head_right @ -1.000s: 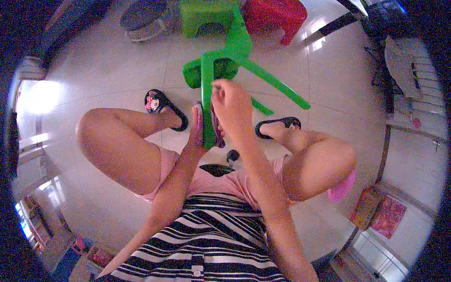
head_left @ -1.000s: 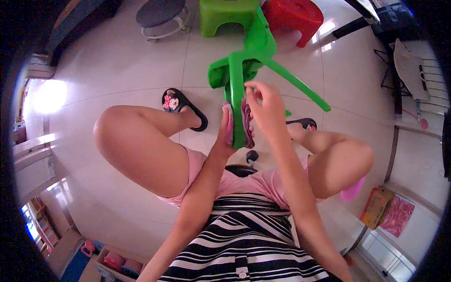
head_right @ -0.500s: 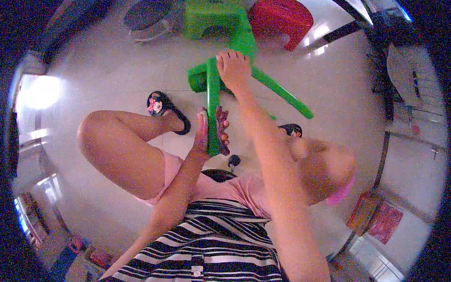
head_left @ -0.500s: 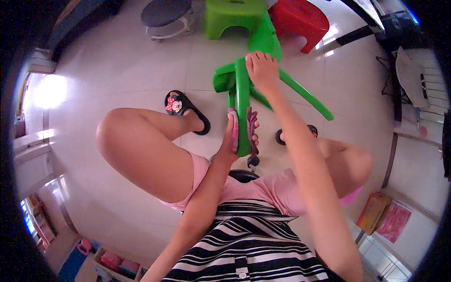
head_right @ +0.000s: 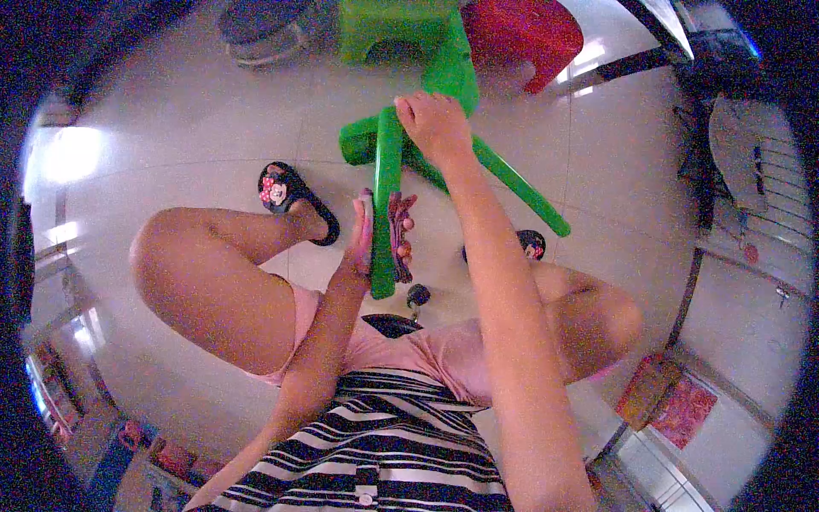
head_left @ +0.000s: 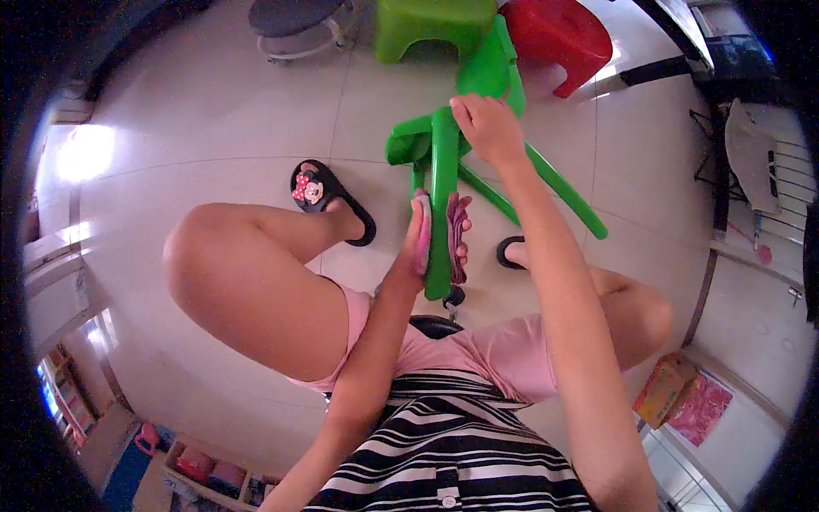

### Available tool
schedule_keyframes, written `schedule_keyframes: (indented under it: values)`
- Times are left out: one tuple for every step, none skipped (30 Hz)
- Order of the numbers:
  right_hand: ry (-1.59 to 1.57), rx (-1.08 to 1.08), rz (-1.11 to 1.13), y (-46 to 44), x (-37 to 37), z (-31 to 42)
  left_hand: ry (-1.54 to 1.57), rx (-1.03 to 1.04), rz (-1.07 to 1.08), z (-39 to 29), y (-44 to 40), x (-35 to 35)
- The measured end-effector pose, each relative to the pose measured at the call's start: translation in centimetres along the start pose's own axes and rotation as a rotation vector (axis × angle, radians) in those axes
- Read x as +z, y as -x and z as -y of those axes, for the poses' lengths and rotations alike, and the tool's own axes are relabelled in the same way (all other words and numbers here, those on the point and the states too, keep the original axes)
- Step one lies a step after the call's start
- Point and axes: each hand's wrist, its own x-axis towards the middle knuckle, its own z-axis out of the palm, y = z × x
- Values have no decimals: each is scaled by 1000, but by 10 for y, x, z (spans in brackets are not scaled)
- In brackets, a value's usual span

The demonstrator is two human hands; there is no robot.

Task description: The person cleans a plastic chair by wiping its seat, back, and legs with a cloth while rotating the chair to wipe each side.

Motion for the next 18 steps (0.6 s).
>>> schedule_keyframes:
  values:
    - [-15, 38, 45, -1, -2, 2, 0, 9, 21, -2, -2, 1]
    - [-18, 42, 43, -2, -2, 3, -7, 6, 13, -6, -5, 1]
    - [-21, 46, 40, -2, -2, 3, -14, 3, 6, -10, -6, 3]
    - [-23, 52, 36, -3, -1, 3, -23, -1, -1, -14, -9, 4]
    - [-25, 65, 40, -2, -2, 3, -40, 1, -23, -16, -11, 6]
    - [-28, 78, 44, -3, -3, 4, -58, 4, -46, -19, -13, 10]
    - [-31, 91, 46, -3, -4, 5, -76, 7, -69, -23, -15, 14]
    - [-21, 85, 32, -4, -3, 5, -98, 23, -74, -27, -19, 16]
    - [-11, 80, 19, -4, -2, 4, -120, 37, -79, -32, -24, 17]
    - [1, 74, 6, -4, -2, 4, -141, 51, -82, -35, -29, 17]
    - [-11, 75, 13, -4, -2, 4, -129, 53, -60, -40, -35, 16]
    - [-21, 74, 18, -5, -2, 4, -119, 56, -36, -46, -41, 15]
    - [-32, 74, 22, -5, -2, 5, -108, 58, -13, -50, -46, 15]
    - [-31, 65, 7, -5, -3, 6, -70, 39, -34, -53, -50, 15]
    - [-31, 56, -9, -5, -2, 6, -81, 47, -43, -56, -53, 16]
    - [-29, 47, -25, -6, -2, 5, -93, 54, -50, -60, -56, 18]
    - [-18, 51, -6, -6, -2, 5, -103, 62, -58, -63, -60, 19]
    - [-7, 55, 13, -7, -3, 4, -85, 47, -49, -66, -63, 19]
